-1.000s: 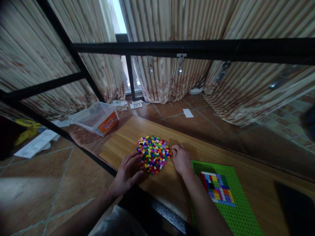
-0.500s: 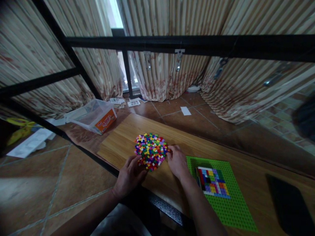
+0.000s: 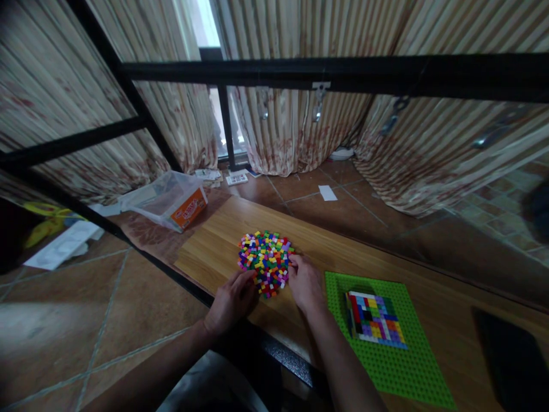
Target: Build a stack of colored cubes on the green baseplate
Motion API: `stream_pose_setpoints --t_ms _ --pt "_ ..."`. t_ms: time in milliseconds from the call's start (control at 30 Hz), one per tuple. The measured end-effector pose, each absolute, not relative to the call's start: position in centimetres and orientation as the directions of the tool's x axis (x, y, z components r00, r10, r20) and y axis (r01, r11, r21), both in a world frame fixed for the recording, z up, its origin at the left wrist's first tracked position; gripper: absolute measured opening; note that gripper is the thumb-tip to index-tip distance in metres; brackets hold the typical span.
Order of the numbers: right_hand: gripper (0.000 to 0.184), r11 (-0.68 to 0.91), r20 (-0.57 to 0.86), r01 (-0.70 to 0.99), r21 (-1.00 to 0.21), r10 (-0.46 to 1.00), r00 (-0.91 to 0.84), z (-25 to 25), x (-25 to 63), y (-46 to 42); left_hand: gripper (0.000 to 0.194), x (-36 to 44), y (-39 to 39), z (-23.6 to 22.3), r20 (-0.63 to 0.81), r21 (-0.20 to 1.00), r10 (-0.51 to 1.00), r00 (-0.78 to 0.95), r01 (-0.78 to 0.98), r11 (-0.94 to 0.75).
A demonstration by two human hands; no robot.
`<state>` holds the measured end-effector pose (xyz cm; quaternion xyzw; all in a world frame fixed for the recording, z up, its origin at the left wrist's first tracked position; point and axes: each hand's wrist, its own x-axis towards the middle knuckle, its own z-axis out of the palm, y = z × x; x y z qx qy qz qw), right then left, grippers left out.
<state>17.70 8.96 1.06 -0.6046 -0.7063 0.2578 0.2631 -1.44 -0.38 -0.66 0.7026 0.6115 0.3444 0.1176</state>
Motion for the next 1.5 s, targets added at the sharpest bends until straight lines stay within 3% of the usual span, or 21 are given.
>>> stream_pose_setpoints --t_ms 400,600,867,1033,1167,1300,1400,1500 --pt "0.031 0.145 0.121 0.443 -0.885 0.989 -0.081 1.2 17.5 7.0 0.024 -0.5 1.6 -0.6 0.392 0.667 0.919 -0.036 0.700 -0.257" --pt "0.032 0.125 0.091 0.653 -0.747 0.992 -0.085 1.2 18.5 2.5 0.038 -1.4 -0.5 0.3 0.372 0.693 0.927 0.049 0.650 -0.312" --pt "0.013 0.171 0.063 0.784 -0.597 0.984 -0.167 0.9 16.7 -0.1 0.046 -0.6 -2.5 0.0 0.289 0.647 0.946 0.146 0.699 -0.306" --pt "0.014 0.201 0.091 0.832 -0.517 0.980 -0.179 0.4 15.9 0.6 0.036 0.4 -1.4 -0.2 0.308 0.607 0.943 0.122 0.738 -0.294" --pt "0.019 0.225 0.107 0.758 -0.612 0.973 -0.203 1.6 16.7 0.4 0.023 0.4 -0.5 0.0 0.361 0.591 0.926 0.113 0.741 -0.321" --pt "0.020 0.194 0.132 0.640 -0.744 0.981 -0.143 4.9 20.9 0.6 0.023 0.5 -0.4 0.0 0.400 0.575 0.912 0.090 0.750 -0.326" --pt "0.023 0.156 0.168 0.617 -0.771 0.985 -0.039 7.1 26.5 1.8 0.028 2.0 -0.9 0.0 0.395 0.593 0.912 0.105 0.729 -0.341" --pt "0.029 0.023 0.150 0.574 -0.818 0.973 0.174 7.5 32.1 3.5 0.040 5.7 -1.1 0.6 0.333 0.656 0.918 0.216 0.646 -0.390"
